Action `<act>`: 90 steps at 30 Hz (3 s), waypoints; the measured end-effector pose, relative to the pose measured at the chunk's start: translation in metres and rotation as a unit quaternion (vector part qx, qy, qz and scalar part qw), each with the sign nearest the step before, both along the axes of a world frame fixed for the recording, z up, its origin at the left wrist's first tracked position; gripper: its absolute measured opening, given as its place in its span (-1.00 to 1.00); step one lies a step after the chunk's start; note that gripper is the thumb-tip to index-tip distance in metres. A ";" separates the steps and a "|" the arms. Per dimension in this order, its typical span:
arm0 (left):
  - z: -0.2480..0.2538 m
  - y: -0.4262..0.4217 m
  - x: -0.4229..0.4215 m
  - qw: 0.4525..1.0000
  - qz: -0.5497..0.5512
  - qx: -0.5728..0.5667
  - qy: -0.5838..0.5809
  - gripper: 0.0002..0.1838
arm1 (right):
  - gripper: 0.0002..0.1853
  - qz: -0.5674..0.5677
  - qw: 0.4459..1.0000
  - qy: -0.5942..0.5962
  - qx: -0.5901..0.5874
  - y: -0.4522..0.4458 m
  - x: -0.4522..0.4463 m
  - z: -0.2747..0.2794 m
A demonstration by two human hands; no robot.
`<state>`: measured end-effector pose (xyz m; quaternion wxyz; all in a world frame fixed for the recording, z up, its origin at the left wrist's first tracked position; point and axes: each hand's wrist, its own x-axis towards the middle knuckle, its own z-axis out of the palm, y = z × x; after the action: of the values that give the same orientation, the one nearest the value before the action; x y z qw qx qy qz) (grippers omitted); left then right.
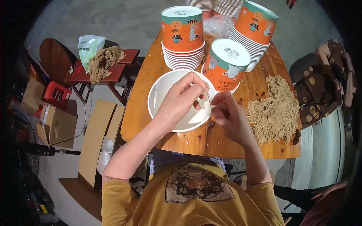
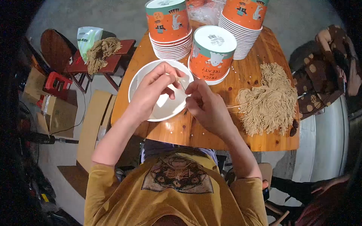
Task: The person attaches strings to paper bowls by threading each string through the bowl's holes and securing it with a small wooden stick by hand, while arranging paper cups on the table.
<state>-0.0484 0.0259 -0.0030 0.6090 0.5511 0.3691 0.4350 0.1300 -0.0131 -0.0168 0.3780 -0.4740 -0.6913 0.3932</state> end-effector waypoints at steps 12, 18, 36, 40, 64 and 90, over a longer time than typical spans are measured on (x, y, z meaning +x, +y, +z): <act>-0.005 0.004 0.005 0.984 -0.152 -0.087 0.014 -0.78 | -0.81 0.076 0.996 0.050 -0.013 0.013 0.029 0.015; -0.009 0.004 0.006 0.987 -0.131 -0.060 0.074 -0.86 | -0.87 0.061 0.998 -0.012 -0.013 0.013 0.034 0.029; -0.006 -0.001 0.009 0.976 -0.172 -0.129 0.041 -0.89 | -0.89 0.109 0.993 0.002 0.036 0.037 0.016 0.026; -0.007 0.000 0.009 0.976 -0.173 -0.121 0.054 -0.87 | -0.88 0.032 0.995 -0.013 0.097 0.033 0.022 0.008; 0.010 -0.002 0.016 0.945 -0.157 -0.284 0.046 -0.87 | -0.85 -0.099 0.953 -0.140 0.251 -0.022 0.003 -0.016; -0.003 -0.001 0.014 0.979 -0.162 -0.112 0.053 -0.67 | -0.83 -0.089 0.984 -0.111 0.108 -0.008 0.022 0.004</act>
<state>-0.0346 0.0245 -0.0064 0.7088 0.5540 0.3533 0.2569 0.1525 -0.0216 -0.0124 0.3815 -0.5307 -0.7222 0.2262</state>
